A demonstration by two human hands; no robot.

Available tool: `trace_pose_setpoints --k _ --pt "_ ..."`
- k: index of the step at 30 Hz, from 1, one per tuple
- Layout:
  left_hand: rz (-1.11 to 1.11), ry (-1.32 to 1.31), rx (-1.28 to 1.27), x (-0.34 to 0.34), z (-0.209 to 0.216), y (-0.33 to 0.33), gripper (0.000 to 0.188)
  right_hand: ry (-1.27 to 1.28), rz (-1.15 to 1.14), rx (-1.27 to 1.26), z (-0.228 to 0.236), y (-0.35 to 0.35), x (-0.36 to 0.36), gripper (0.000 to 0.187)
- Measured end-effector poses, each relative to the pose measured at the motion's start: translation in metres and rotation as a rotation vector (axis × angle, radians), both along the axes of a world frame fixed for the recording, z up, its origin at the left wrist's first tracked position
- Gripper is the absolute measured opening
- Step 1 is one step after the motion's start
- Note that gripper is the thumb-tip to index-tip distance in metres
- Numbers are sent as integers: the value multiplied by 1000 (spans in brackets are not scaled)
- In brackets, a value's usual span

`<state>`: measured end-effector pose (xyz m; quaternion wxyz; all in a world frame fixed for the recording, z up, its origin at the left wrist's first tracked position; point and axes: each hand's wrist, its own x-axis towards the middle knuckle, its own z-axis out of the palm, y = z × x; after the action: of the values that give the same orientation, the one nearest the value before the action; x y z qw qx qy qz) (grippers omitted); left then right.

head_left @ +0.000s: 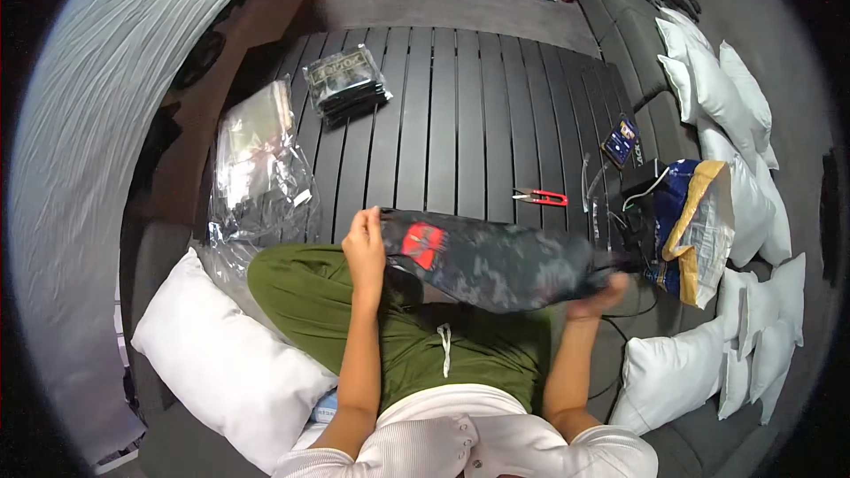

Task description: Trimming loose threads and inspecting seams on textile garments using small thread nippers.

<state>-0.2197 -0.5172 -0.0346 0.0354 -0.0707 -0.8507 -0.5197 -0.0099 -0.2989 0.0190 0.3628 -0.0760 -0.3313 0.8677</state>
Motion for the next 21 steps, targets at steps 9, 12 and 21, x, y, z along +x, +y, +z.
trace_pose_setpoints --k 9,12,21 --pt "-96 -776 1213 -24 23 -48 26 -7 -113 264 25 63 32 55" --pt "-50 -658 1160 -24 42 -62 21 -34 -85 269 46 57 16 63" --pt "-194 -458 385 -34 -13 -9 73 -588 -136 -139 -102 87 -25 50"
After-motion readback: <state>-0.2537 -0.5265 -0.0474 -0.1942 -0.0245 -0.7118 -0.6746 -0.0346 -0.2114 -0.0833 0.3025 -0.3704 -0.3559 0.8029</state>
